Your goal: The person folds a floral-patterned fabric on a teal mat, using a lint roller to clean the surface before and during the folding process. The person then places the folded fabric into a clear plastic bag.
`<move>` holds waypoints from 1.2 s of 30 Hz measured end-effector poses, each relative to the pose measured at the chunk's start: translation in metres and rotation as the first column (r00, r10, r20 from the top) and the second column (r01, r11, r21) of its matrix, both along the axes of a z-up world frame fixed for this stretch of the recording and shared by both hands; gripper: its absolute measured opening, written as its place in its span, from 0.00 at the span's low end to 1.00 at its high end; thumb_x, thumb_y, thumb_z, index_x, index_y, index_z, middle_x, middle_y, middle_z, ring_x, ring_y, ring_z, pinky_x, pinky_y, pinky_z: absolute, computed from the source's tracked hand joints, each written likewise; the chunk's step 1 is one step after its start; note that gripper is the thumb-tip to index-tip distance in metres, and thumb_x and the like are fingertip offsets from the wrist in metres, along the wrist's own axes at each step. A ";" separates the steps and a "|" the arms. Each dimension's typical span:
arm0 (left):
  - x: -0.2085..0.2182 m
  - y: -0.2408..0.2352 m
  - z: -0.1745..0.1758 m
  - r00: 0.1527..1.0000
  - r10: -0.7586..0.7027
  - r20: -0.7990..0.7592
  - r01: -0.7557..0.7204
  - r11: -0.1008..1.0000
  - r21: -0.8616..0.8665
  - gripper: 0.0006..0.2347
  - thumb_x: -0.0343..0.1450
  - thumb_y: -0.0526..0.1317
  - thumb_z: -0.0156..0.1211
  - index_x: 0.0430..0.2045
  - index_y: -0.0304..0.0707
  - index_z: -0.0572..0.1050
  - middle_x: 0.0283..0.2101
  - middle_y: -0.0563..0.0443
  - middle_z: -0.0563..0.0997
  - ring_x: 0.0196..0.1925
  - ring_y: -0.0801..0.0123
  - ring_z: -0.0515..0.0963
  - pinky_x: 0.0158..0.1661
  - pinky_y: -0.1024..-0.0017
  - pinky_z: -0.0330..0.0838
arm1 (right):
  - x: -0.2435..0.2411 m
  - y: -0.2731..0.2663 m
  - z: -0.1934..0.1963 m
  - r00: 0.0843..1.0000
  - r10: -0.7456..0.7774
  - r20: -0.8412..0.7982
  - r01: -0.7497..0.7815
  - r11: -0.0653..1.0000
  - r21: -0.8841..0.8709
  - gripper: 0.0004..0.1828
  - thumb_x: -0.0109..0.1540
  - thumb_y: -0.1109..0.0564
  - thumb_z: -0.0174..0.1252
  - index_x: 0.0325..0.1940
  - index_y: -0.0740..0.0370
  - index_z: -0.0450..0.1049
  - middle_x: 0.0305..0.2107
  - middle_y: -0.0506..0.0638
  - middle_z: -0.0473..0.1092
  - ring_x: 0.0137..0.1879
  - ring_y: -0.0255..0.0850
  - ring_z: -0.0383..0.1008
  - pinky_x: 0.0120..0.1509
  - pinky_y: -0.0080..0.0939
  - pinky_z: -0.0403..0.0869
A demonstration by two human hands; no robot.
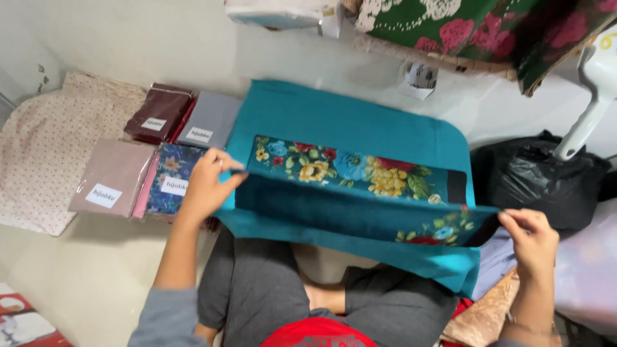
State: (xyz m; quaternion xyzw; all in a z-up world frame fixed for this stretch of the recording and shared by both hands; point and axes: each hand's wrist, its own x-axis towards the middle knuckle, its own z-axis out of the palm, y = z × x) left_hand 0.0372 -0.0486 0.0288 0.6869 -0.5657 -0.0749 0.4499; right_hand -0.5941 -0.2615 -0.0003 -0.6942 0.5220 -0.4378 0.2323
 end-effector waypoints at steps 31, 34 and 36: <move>0.001 -0.099 -0.139 0.711 0.191 -0.677 -0.218 0.975 0.046 0.29 0.75 0.47 0.51 0.66 0.21 0.59 0.68 0.28 0.66 0.68 0.53 0.68 0.65 0.66 0.59 | 0.037 -0.121 -0.076 0.937 -0.091 0.338 -0.034 0.938 0.346 0.09 0.71 0.53 0.58 0.53 0.56 0.77 0.36 0.40 0.71 0.38 0.27 0.65 0.43 0.26 0.65; 0.008 -0.041 -0.111 0.110 -0.223 -0.969 0.006 0.975 -0.224 0.15 0.73 0.30 0.51 0.56 0.29 0.69 0.57 0.40 0.75 0.58 0.62 0.72 0.62 0.67 0.61 | -0.016 -0.087 -0.065 0.750 0.092 0.655 -0.370 0.879 0.301 0.12 0.71 0.57 0.54 0.58 0.62 0.71 0.37 0.47 0.71 0.38 0.32 0.68 0.43 0.28 0.68; 0.013 -0.004 -0.089 0.294 -0.373 -0.880 0.449 0.867 -0.217 0.06 0.65 0.39 0.60 0.28 0.34 0.76 0.28 0.48 0.79 0.31 0.66 0.76 0.40 0.67 0.69 | -0.062 -0.067 -0.072 0.672 0.211 0.710 -0.532 0.805 0.264 0.07 0.67 0.59 0.57 0.45 0.67 0.70 0.44 0.61 0.71 0.54 0.50 0.70 0.66 0.48 0.65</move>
